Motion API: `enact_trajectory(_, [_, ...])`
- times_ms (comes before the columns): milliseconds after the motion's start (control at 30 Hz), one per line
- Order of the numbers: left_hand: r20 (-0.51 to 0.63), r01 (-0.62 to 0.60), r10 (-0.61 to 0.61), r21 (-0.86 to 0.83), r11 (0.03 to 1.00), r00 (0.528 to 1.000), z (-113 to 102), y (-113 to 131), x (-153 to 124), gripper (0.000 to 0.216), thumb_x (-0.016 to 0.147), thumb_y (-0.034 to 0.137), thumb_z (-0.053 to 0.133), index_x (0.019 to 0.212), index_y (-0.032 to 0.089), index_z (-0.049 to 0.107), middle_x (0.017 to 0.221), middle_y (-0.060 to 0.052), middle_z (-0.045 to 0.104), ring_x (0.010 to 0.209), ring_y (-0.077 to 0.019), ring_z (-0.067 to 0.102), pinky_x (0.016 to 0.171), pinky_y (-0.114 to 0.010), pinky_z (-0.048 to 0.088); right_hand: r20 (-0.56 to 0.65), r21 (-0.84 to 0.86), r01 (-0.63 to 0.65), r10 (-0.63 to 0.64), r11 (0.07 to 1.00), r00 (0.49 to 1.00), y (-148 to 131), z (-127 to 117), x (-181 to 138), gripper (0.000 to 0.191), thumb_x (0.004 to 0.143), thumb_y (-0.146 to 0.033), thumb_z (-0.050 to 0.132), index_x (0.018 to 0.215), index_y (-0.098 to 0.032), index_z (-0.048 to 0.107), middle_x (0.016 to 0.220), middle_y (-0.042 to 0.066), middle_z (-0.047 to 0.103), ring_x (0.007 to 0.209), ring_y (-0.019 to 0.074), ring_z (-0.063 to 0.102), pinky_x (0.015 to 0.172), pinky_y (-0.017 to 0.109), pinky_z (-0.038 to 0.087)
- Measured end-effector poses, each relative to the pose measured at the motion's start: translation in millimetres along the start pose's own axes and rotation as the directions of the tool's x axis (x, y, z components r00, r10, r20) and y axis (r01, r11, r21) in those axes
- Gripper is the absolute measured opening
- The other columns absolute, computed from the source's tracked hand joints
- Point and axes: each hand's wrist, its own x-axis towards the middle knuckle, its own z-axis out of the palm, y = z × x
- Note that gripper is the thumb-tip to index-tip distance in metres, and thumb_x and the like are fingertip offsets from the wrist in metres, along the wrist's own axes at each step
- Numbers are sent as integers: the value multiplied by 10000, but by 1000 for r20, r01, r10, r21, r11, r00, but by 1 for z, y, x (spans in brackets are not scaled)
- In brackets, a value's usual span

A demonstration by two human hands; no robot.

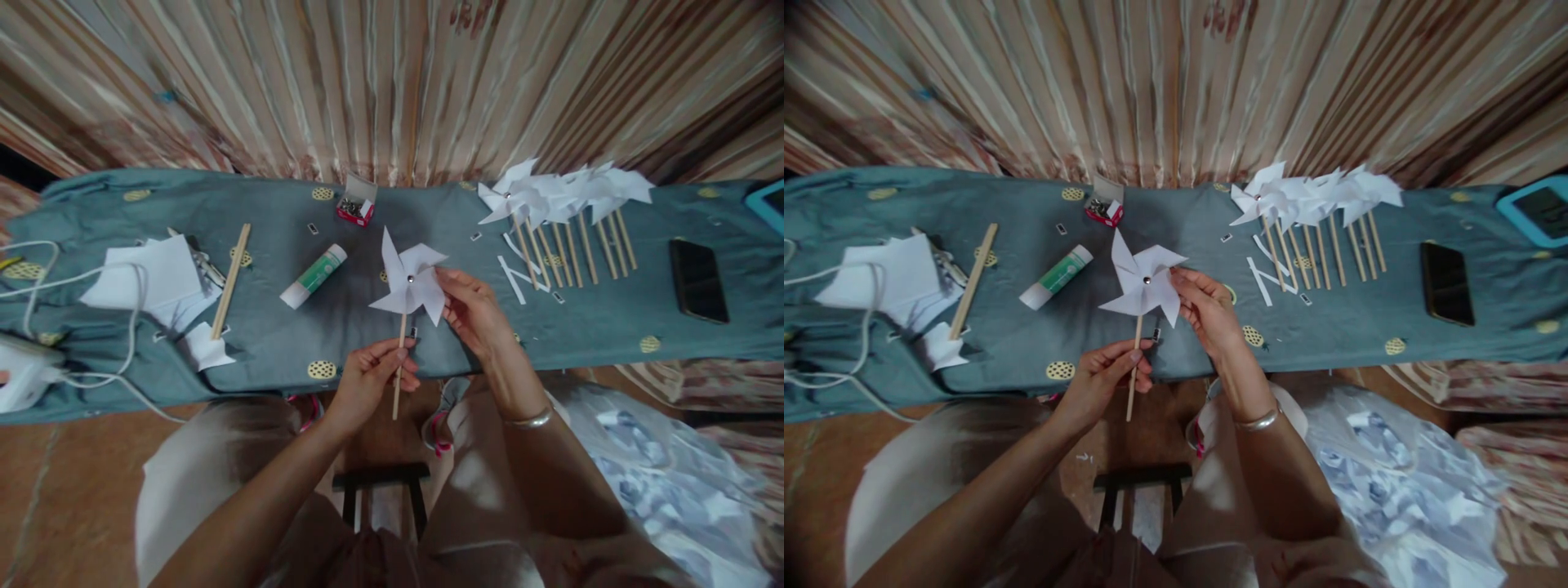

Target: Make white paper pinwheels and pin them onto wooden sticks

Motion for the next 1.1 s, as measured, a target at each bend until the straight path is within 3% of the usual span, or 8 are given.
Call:
enact_trajectory(567, [0, -2, 2, -10, 1000, 1000, 0, -1, 3, 464, 640, 449, 866, 950, 124, 747, 657, -1, 697, 517, -115, 647, 547, -228, 535, 43, 57, -49, 47, 997, 998, 7, -2, 2, 337, 556, -348, 892, 821, -223, 725, 769, -3, 768, 681, 128, 688, 665, 240, 577])
enact_trajectory(733, [-10, 0, 0, 5, 1000, 1000, 0, 1, 2, 452, 646, 451, 861, 935, 123, 745, 650, 0, 693, 510, -110, 639, 547, -229, 532, 44, 48, -70, 68, 996, 997, 6, 2, -1, 352, 537, -323, 900, 840, -227, 749, 866, 12, 790, 702, 129, 691, 683, 246, 585])
enact_trajectory(1100, [-7, -8, 8, 5, 1000, 1000, 0, -1, 2, 465, 644, 461, 863, 944, 123, 752, 661, -3, 693, 519, -115, 645, 550, -232, 541, 74, 4, -93, 92, 996, 993, 6, 5, -5, 412, 472, -361, 944, 818, -244, 754, 782, -35, 754, 601, 89, 633, 576, 203, 546])
